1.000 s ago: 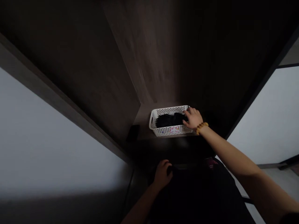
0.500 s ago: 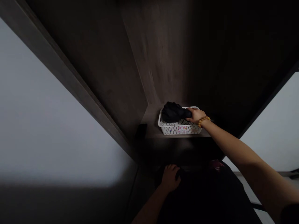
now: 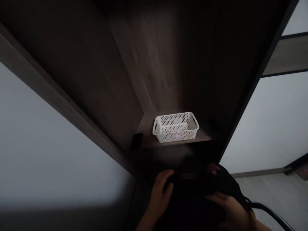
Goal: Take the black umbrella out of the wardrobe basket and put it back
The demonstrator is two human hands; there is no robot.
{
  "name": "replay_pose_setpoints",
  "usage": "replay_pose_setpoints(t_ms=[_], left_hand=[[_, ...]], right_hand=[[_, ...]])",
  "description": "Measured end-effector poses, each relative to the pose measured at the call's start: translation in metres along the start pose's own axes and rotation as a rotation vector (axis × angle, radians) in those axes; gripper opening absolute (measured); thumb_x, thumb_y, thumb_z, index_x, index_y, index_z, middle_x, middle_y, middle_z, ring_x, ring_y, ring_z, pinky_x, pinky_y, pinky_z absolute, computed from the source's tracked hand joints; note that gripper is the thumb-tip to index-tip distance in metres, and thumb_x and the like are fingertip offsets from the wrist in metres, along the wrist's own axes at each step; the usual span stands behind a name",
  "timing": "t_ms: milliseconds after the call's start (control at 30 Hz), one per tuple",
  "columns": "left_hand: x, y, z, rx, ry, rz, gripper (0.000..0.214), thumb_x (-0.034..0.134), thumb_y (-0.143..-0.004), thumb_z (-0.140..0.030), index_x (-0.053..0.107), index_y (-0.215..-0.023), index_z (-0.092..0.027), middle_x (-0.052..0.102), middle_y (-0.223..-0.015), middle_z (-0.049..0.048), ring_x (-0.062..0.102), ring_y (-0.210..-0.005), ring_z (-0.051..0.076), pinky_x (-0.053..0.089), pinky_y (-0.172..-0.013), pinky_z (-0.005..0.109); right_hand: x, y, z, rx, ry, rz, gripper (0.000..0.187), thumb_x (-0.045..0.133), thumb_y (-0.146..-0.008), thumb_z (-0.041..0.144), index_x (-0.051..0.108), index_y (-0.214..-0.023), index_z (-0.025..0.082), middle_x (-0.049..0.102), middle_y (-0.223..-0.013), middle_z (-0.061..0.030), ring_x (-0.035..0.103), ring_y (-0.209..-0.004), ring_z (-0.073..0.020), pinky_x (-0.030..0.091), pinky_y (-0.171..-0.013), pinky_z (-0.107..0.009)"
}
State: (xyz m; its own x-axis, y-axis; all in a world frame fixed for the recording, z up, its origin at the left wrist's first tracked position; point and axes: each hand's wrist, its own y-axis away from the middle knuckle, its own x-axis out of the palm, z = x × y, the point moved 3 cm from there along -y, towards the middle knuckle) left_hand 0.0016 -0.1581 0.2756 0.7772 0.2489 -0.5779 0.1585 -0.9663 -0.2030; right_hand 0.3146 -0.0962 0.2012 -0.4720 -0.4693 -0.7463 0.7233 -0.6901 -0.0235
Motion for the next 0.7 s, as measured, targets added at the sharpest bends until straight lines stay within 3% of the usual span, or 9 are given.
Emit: replay_pose_setpoints(t_ms=[100, 200, 267, 333, 400, 433, 500, 600, 700], left_hand=[[0.059, 0.031, -0.043, 0.068, -0.189, 0.447, 0.058, 0.059, -0.093, -0.05, 0.05, -0.147, -0.032, 0.045, -0.155, 0.008, 0.041, -0.143, 0.032, 0.034, -0.119, 0.055], [0.114, 0.049, -0.059, -0.029, -0.329, 0.713, 0.07, 0.07, -0.085, -0.047, 0.048, -0.149, -0.028, 0.049, -0.152, 0.0108, 0.045, -0.139, 0.036, 0.032, -0.118, 0.06], [0.135, 0.052, -0.063, -0.061, -0.383, 0.749, 0.07, 0.071, -0.082, -0.043, 0.051, -0.147, -0.025, 0.052, -0.149, 0.0119, 0.047, -0.136, 0.037, 0.03, -0.118, 0.061], [0.145, 0.051, -0.067, -0.045, -0.388, 0.746, 0.069, 0.071, -0.082, -0.04, 0.051, -0.147, -0.025, 0.054, -0.147, 0.0113, 0.048, -0.134, 0.036, 0.032, -0.117, 0.06], [0.144, 0.049, -0.07, -0.023, -0.359, 0.713, 0.068, 0.071, -0.082, -0.04, 0.051, -0.146, -0.026, 0.055, -0.145, 0.0107, 0.05, -0.132, 0.034, 0.035, -0.116, 0.059], [0.14, 0.048, -0.073, -0.011, -0.332, 0.67, 0.066, 0.069, -0.084, -0.04, 0.051, -0.146, -0.026, 0.056, -0.144, 0.0109, 0.051, -0.131, 0.034, 0.036, -0.115, 0.058], [0.123, 0.045, -0.086, 0.038, -0.233, 0.52, 0.057, 0.064, -0.089, -0.043, 0.053, -0.143, -0.025, 0.058, -0.14, 0.0121, 0.052, -0.13, 0.032, 0.039, -0.113, 0.057], [0.075, 0.04, -0.135, 0.209, 0.087, 0.252, 0.043, 0.053, -0.098, -0.05, 0.064, -0.129, -0.023, 0.066, -0.124, 0.0126, 0.06, -0.118, 0.027, 0.047, -0.106, 0.048], [0.024, 0.03, -0.198, 0.456, 0.546, 0.157, 0.052, 0.039, -0.102, -0.06, 0.073, -0.108, -0.021, 0.072, -0.103, 0.0109, 0.069, -0.1, 0.022, 0.056, -0.091, 0.035]], right_hand=[[0.007, 0.026, -0.019, -0.012, 0.015, 0.236, 0.074, 0.079, -0.063, 0.047, 0.065, -0.135, 0.036, 0.069, -0.119, -0.0056, 0.069, -0.101, -0.0306, 0.058, -0.089, -0.039], [-0.024, 0.033, -0.033, -0.062, 0.029, 0.249, 0.086, 0.082, -0.063, 0.058, 0.059, -0.142, 0.033, 0.061, -0.135, -0.01, 0.06, -0.119, -0.037, 0.052, -0.102, -0.047], [-0.068, 0.026, -0.043, -0.095, 0.044, 0.045, 0.088, 0.075, -0.074, 0.062, 0.048, -0.152, 0.03, 0.047, -0.15, -0.0126, 0.047, -0.135, -0.0383, 0.042, -0.113, -0.052], [-0.125, 0.016, -0.058, -0.072, 0.09, -0.405, 0.077, 0.057, -0.093, 0.054, 0.032, -0.16, 0.024, 0.04, -0.154, -0.0155, 0.041, -0.141, -0.034, 0.037, -0.117, -0.053], [-0.178, 0.005, -0.074, 0.019, 0.189, -0.868, 0.08, 0.054, -0.095, 0.054, 0.027, -0.16, 0.017, 0.04, -0.151, -0.0195, 0.04, -0.14, -0.0352, 0.037, -0.116, -0.056], [-0.196, -0.002, -0.08, 0.048, 0.227, -0.982, 0.084, 0.053, -0.094, 0.057, 0.025, -0.16, 0.013, 0.037, -0.152, -0.0219, 0.037, -0.141, -0.0375, 0.037, -0.115, -0.059], [-0.213, -0.02, -0.087, 0.069, 0.244, -1.028, 0.087, 0.05, -0.093, 0.064, 0.031, -0.157, 0.009, 0.036, -0.149, -0.0245, 0.038, -0.139, -0.0402, 0.039, -0.111, -0.061], [-0.196, -0.044, -0.082, 0.108, 0.21, -0.976, 0.094, 0.049, -0.087, 0.074, 0.038, -0.153, 0.007, 0.046, -0.134, -0.0241, 0.046, -0.128, -0.0414, 0.046, -0.103, -0.061], [-0.157, -0.052, -0.069, 0.168, 0.179, -0.972, 0.108, 0.052, -0.08, 0.081, 0.029, -0.158, 0.008, 0.051, -0.12, -0.021, 0.051, -0.116, -0.0426, 0.052, -0.092, -0.062]])
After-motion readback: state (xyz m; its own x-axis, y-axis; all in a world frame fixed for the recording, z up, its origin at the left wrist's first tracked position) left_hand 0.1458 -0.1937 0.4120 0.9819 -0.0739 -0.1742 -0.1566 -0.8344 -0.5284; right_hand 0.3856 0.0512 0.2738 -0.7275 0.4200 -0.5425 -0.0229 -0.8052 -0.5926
